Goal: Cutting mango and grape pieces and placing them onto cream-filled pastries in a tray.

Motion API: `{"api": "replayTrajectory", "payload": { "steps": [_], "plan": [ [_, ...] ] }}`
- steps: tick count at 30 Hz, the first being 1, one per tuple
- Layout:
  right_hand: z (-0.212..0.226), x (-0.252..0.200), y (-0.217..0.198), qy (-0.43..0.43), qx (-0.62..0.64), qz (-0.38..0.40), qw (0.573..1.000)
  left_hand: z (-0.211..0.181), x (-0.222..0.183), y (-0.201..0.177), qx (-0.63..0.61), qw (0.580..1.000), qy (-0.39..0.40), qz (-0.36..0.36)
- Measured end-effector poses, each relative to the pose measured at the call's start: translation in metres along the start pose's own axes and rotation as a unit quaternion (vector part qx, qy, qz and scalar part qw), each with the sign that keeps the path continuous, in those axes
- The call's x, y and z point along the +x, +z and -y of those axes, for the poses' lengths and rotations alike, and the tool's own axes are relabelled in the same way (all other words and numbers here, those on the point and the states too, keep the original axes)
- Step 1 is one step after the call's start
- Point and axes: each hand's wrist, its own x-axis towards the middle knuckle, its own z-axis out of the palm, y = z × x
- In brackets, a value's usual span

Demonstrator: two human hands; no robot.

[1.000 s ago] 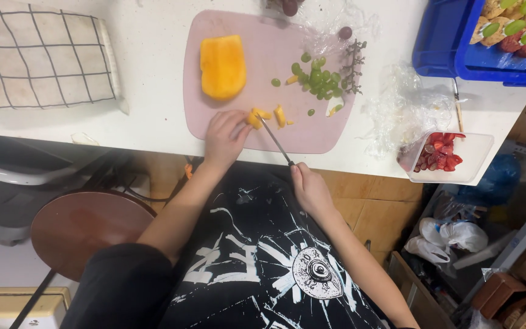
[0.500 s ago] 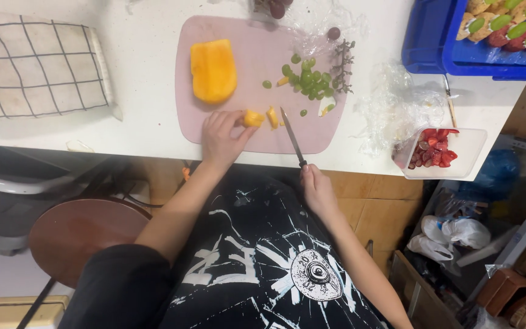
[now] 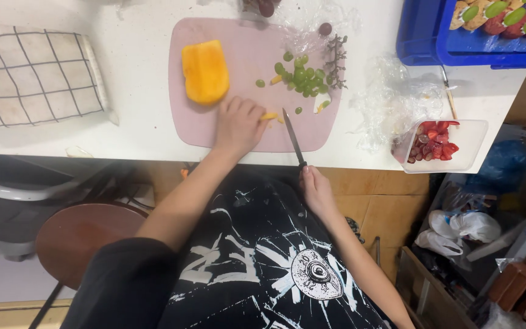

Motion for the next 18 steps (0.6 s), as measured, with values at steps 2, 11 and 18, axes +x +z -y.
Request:
{"api": "replayTrajectory", "payload": {
  "steps": [2,11,18],
  "plan": [
    [0.007,-0.001,0.002,0.012,0.022,0.007,1.0,0.0,-0.002,0.0,-0.001,1.0,-0.014,-0.014],
    [0.038,0.001,0.013,-0.022,-0.098,0.007,0.995,-0.003,-0.006,-0.007,-0.035,0.997,-0.034,-0.063],
    [0.029,0.009,0.024,-0.034,-0.19,-0.017,0.981,-0.003,-0.003,-0.006,-0.037,0.997,-0.032,-0.067]
  ]
}}
